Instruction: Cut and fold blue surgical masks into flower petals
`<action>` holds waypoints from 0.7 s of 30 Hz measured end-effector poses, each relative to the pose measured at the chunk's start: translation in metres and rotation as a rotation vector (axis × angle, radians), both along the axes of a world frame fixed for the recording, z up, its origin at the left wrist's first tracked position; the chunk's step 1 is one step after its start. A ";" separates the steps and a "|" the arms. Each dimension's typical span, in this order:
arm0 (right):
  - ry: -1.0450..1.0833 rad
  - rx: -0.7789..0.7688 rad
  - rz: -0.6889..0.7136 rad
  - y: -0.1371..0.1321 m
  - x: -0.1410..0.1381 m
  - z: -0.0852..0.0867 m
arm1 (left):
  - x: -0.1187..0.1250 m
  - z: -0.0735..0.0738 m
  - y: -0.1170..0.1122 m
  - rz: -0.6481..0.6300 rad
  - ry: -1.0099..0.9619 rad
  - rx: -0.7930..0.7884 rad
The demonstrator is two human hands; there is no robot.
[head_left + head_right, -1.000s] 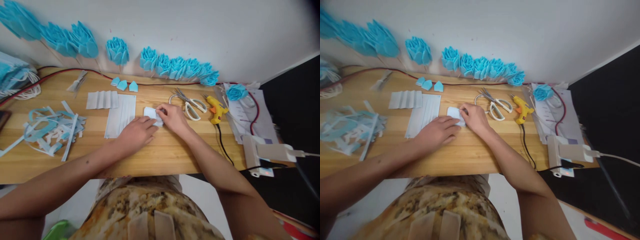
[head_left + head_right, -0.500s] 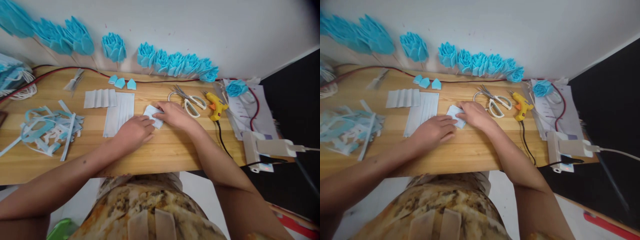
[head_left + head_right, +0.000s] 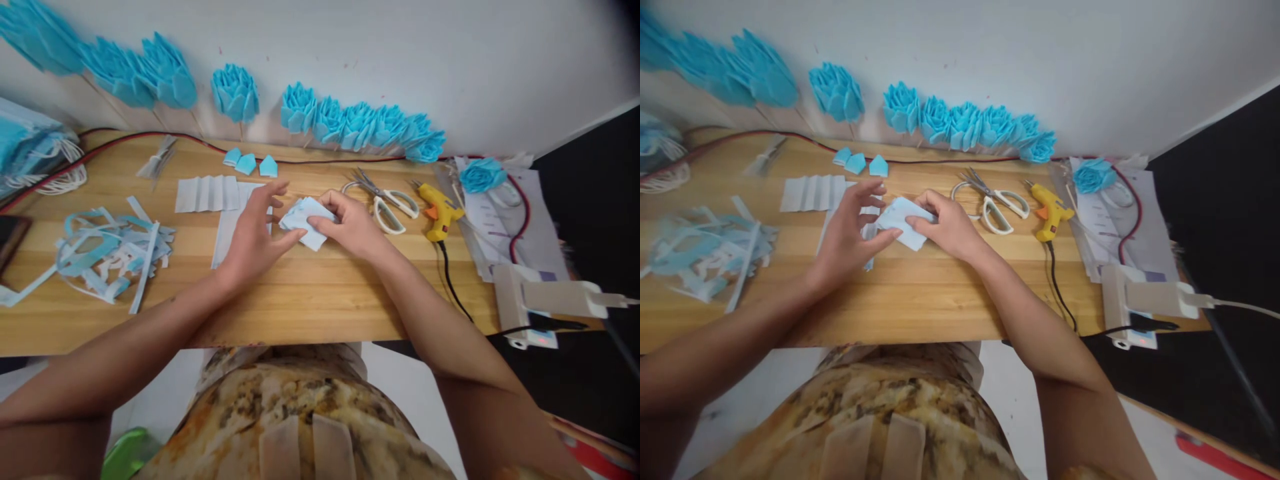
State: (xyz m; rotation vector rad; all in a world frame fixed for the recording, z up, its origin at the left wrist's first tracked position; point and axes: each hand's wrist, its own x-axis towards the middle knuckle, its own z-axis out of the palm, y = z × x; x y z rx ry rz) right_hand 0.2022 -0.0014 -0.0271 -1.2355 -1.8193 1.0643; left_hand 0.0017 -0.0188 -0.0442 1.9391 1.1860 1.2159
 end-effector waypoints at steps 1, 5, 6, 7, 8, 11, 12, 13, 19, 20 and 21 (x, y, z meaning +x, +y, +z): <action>0.051 0.001 0.002 -0.001 -0.002 -0.001 | 0.000 0.000 0.001 -0.020 -0.033 -0.052; 0.153 0.012 0.015 -0.005 -0.007 -0.007 | -0.001 0.005 0.002 -0.054 -0.031 -0.224; 0.169 0.021 0.026 -0.005 -0.007 -0.007 | -0.002 0.008 0.001 -0.026 -0.008 -0.228; 0.176 0.033 0.038 -0.005 -0.008 -0.007 | -0.002 0.010 0.000 0.009 0.020 -0.210; 0.173 0.051 0.050 -0.005 -0.007 -0.006 | -0.003 0.012 -0.001 0.039 0.055 -0.178; 0.082 0.117 0.076 -0.004 -0.004 -0.004 | -0.004 0.016 -0.003 0.067 0.167 -0.067; 0.038 0.130 0.086 -0.003 -0.002 -0.003 | -0.004 0.016 -0.002 0.053 0.199 -0.045; -0.008 0.133 0.099 -0.003 -0.002 -0.003 | -0.004 0.015 -0.001 0.030 0.223 -0.035; -0.200 0.124 0.132 -0.004 -0.003 -0.006 | -0.004 0.007 0.004 -0.103 0.252 -0.056; -0.203 0.134 0.127 -0.004 -0.004 -0.006 | -0.004 0.006 0.005 -0.103 0.252 -0.053; -0.202 0.142 0.125 -0.004 -0.004 -0.007 | -0.004 0.006 0.005 -0.102 0.249 -0.050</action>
